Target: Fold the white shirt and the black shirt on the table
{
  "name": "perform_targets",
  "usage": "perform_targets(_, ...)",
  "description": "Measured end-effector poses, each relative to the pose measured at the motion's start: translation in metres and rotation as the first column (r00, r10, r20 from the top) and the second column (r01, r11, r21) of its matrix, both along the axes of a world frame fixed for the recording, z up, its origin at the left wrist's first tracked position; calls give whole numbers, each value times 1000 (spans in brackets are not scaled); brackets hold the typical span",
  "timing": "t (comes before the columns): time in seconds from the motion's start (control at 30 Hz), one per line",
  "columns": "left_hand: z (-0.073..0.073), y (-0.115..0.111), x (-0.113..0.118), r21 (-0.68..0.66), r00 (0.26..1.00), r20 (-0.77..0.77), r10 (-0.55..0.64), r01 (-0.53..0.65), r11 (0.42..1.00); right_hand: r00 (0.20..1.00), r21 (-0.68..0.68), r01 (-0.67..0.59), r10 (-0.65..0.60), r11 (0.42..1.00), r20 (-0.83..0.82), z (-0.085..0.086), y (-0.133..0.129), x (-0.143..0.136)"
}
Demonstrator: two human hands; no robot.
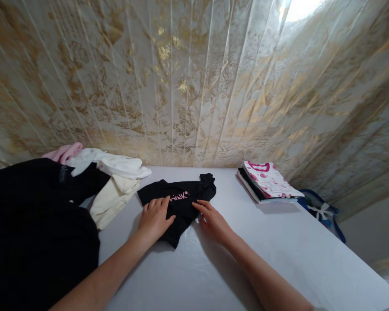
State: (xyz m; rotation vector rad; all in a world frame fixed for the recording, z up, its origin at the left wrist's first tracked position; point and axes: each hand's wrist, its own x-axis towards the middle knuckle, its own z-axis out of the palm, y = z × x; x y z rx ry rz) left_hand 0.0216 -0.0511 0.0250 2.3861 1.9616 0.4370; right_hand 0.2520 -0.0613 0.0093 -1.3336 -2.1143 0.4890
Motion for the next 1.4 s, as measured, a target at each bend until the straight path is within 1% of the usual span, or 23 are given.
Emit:
perform_targets(0.07, 2, 4, -5, -42, 998, -47, 39, -41, 998, 998, 26, 9, -11, 1000, 66, -3, 2, -8)
perform_targets(0.17, 11, 7, -6, -73, 1000, -13, 12, -13, 997, 999, 25, 48, -48, 999, -21, 1, 9, -3)
perform_targets(0.27, 35, -8, 3, -36, 968, 234, -91, 102, 994, 966, -77, 85, -101, 993, -237, 20, 6, 21)
perform_targets(0.33, 57, -30, 12, -43, 855, 481, -192, 242, 969, 930, -240, 12, -99, 971, -353, 37, -4, 44)
perform_targets(0.37, 67, -42, 17, -111, 777, 586, -230, 359, 927, 920, -316, -39, -89, 948, -381, 46, -11, 57)
perform_targets(0.4, 77, -53, 21, -232, 695, 676, -243, 514, 826, 924, -388, -72, -85, 919, -373, 53, -17, 68)
perform_targets(0.43, 84, -63, 24, -356, 615, 750, -245, 687, 634, 936, -460, -78, -95, 884, -340, 58, -22, 79)
perform_targets(0.47, 89, -68, 26, -403, 565, 791, -236, 771, 494, 951, -514, -48, -119, 856, -286, 62, -26, 88)
perform_targets(0.5, 90, -70, 27, -410, 554, 799, -234, 787, 462, 963, -538, 9, -153, 843, -222, 63, -29, 94)
perform_targets(0.53, 88, -68, 27, -401, 583, 773, -251, 755, 518, 969, -531, 78, -190, 844, -161, 63, -31, 98)
perform_targets(0.6, 75, -54, 24, -279, 749, 605, -270, 518, 809, 967, -439, 178, -239, 881, -87, 58, -32, 97)
perform_targets(0.63, 64, -44, 22, -204, 846, 482, -227, 361, 910, 970, -374, 192, -234, 907, -71, 55, -32, 91)
perform_targets(0.67, 52, -35, 20, -156, 918, 355, -173, 241, 958, 977, -311, 178, -204, 934, -54, 51, -32, 84)
perform_targets(0.7, 39, -26, 18, -127, 961, 243, -133, 167, 978, 988, -254, 141, -153, 957, -25, 47, -31, 75)
perform_targets(0.8, 1, -11, 14, -76, 999, 45, -25, 28, 997, 989, -139, -20, 40, 990, 143, 36, -20, 43)
perform_targets(0.87, -18, -8, 13, -36, 999, 12, -32, 33, 999, 961, -126, -106, 134, 986, 242, 32, -2, 26)
perform_targets(0.93, -28, -7, 12, -19, 998, 4, -70, 70, 997, 949, -130, -127, 158, 983, 273, 33, 26, 16)
perform_targets(0.97, -31, -7, 12, -19, 996, 2, -87, 87, 996, 956, -131, -102, 134, 986, 262, 34, 41, 13)
perform_targets(1.03, -32, -5, 10, -24, 994, -1, -113, 113, 993, 978, -54, 80, -68, 995, 198, 37, 69, 11)
perform_targets(1.1, -31, -4, 8, -32, 991, -2, -136, 135, 990, 925, 22, 350, -349, 937, 153, 36, 87, 12)
perform_targets(1.17, -31, -2, 6, -39, 986, 4, -166, 166, 985, 856, 47, 479, -478, 877, 196, 27, 91, 14)
perform_targets(1.3, -31, 5, 2, -57, 976, 38, -214, 216, 975, 842, 26, 368, -345, 930, 416, -4, 71, 21)
perform_targets(1.4, -29, 20, -6, -64, 964, 64, -260, 264, 962, 806, 9, 387, -342, 922, 483, -17, 52, 30)
